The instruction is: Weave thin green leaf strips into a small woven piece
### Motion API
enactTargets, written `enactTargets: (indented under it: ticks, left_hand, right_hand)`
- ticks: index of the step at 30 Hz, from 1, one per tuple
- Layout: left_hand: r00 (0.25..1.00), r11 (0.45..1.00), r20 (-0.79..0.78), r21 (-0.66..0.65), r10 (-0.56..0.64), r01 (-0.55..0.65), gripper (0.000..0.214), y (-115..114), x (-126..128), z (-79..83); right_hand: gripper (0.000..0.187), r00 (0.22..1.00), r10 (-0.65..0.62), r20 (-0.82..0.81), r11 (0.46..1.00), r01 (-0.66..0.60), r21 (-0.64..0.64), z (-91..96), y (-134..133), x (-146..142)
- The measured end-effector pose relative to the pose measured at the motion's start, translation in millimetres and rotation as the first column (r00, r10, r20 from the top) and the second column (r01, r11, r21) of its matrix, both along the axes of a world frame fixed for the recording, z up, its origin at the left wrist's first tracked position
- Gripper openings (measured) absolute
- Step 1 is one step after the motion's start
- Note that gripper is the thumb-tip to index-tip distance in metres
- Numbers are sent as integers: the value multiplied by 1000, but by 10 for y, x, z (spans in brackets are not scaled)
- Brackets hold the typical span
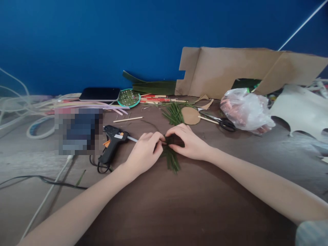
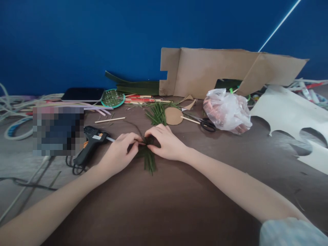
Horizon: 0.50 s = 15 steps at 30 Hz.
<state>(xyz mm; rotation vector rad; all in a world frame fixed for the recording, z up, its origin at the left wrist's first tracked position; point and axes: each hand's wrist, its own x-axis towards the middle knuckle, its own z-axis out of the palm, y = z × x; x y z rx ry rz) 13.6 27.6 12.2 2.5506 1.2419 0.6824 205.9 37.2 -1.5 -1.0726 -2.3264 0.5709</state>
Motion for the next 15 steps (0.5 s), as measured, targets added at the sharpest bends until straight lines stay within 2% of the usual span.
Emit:
enactTargets:
  ticks: [7, 11, 15]
  left_hand:
    - [1000, 1000, -11, 3, 10, -10, 14, -2, 7, -7]
    - [1000, 1000, 6, -4, 16, -16, 14, 4, 7, -7]
    - [999, 999, 45, -45, 19, -16, 14, 14, -1, -12]
  right_hand:
    - [26, 1000, 23, -7, 1000, -23, 14, 16, -15, 10]
    - [22, 997, 69, -28, 996, -67, 65, 0, -4, 17]
    - [22, 996, 49, -71, 996, -44, 81, -19, -1, 27]
